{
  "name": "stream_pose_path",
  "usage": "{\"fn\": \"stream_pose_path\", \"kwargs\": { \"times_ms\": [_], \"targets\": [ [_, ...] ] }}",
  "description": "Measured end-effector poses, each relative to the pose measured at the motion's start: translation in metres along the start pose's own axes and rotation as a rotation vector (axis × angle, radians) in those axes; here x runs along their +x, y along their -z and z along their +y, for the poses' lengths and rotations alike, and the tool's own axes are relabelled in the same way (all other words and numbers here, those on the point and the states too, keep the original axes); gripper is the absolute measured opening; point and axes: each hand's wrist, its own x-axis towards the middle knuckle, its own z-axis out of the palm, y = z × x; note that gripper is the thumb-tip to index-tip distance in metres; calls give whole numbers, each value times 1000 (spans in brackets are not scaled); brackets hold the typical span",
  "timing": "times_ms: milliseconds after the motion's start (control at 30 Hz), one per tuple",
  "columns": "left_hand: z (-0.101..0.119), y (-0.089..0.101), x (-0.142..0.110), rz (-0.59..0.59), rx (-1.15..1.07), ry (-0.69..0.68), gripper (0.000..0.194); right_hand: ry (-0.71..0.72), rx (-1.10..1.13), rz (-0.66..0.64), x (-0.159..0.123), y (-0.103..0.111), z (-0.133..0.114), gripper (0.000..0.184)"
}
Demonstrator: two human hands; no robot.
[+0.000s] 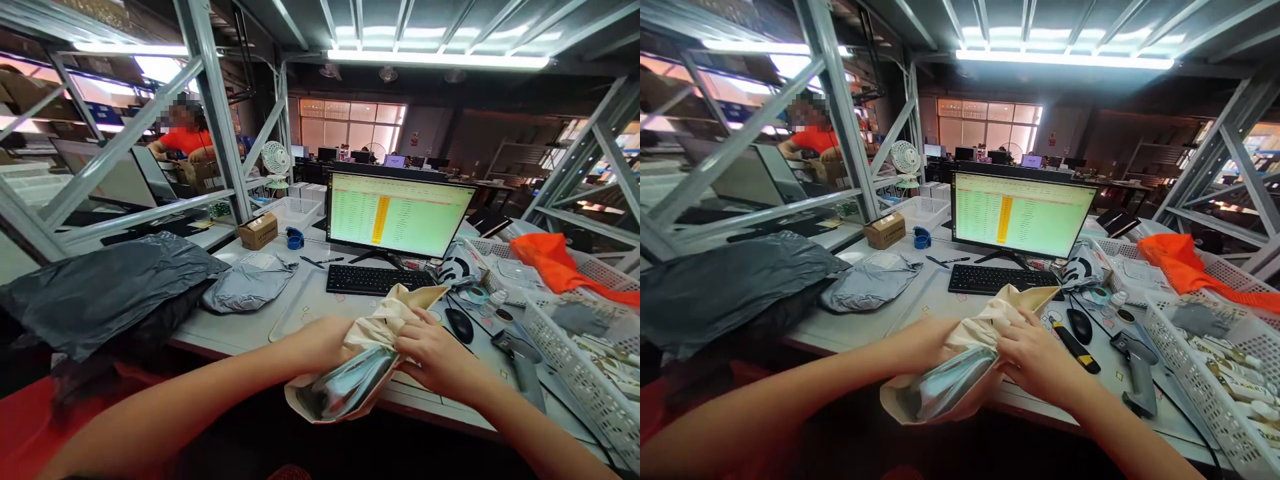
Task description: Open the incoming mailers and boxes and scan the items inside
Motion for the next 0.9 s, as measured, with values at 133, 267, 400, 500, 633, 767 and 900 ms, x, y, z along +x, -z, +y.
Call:
{"fn": "stream_pose_path", "kwargs": {
  "times_ms": [133,267,400,500,633,767,900],
  "targets": [
    [0,11,10,-31,95,33,13,4,5,-114,-31,1,-8,18],
    [-14,24,12,70,171,80,30,-1,-23,-124,-63,-2,-14,16],
    [-27,26,5,55,305,120,43,44,25,-51,-76,1,-22,19],
    [-28,29,0,15,301,110,44,44,53,16,-73,6,-22,17],
    [-22,34,0,-1,207,70,39,75,65,292,-56,14,0,43],
    [-15,28,4,-5,199,115,52,-41,-145,696,-22,40,13,44],
    [-10,25,8,15,108,119,53,-22,-96,711,15,62,-29,47]
  ]
}}
